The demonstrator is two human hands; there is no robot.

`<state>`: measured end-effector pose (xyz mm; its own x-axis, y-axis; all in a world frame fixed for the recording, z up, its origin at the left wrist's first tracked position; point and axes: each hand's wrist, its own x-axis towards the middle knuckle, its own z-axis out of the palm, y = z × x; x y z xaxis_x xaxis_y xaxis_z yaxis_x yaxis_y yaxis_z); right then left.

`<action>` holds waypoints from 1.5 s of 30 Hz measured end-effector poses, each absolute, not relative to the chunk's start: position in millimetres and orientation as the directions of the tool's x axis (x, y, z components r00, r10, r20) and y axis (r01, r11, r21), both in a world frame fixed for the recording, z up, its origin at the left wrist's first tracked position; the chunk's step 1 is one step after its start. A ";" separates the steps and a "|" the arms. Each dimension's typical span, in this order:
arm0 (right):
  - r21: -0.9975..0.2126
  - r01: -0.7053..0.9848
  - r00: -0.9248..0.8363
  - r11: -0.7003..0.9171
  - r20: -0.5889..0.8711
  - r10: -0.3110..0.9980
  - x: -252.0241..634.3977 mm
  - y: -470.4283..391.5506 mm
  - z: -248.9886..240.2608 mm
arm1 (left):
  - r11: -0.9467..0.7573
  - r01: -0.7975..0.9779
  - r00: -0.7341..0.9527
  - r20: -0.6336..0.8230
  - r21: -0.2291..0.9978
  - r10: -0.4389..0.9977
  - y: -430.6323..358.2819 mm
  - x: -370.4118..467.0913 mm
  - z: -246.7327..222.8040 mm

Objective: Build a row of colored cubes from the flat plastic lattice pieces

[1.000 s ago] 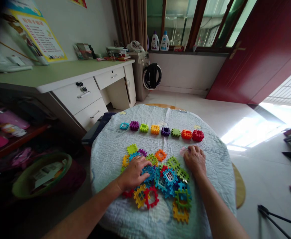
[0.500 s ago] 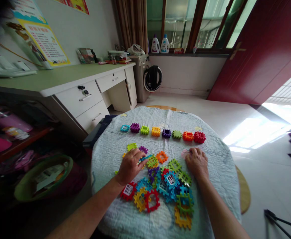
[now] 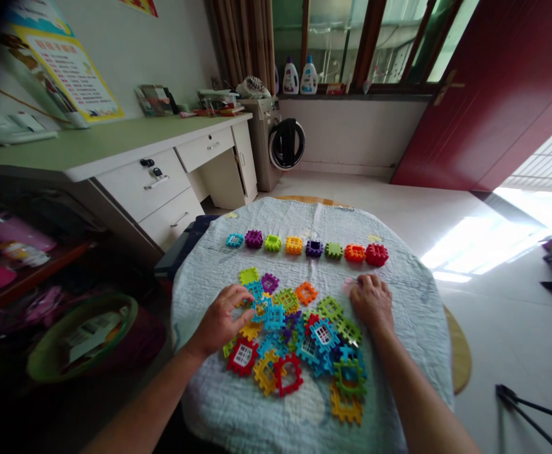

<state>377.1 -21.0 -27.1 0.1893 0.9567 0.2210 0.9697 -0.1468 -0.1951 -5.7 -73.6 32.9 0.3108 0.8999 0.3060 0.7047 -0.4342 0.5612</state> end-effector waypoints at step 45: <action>-0.185 0.973 0.181 -0.140 0.227 0.957 377.2 -21.3 -26.5 | -0.387 0.853 0.368 0.122 0.349 0.922 -40.5 -23.9 20.8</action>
<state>377.2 -21.3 -26.5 0.1806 0.9571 0.2266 0.9728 -0.1399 -0.1847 -23.9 -40.5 20.8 0.3681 0.9217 0.1223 0.8533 -0.3871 0.3492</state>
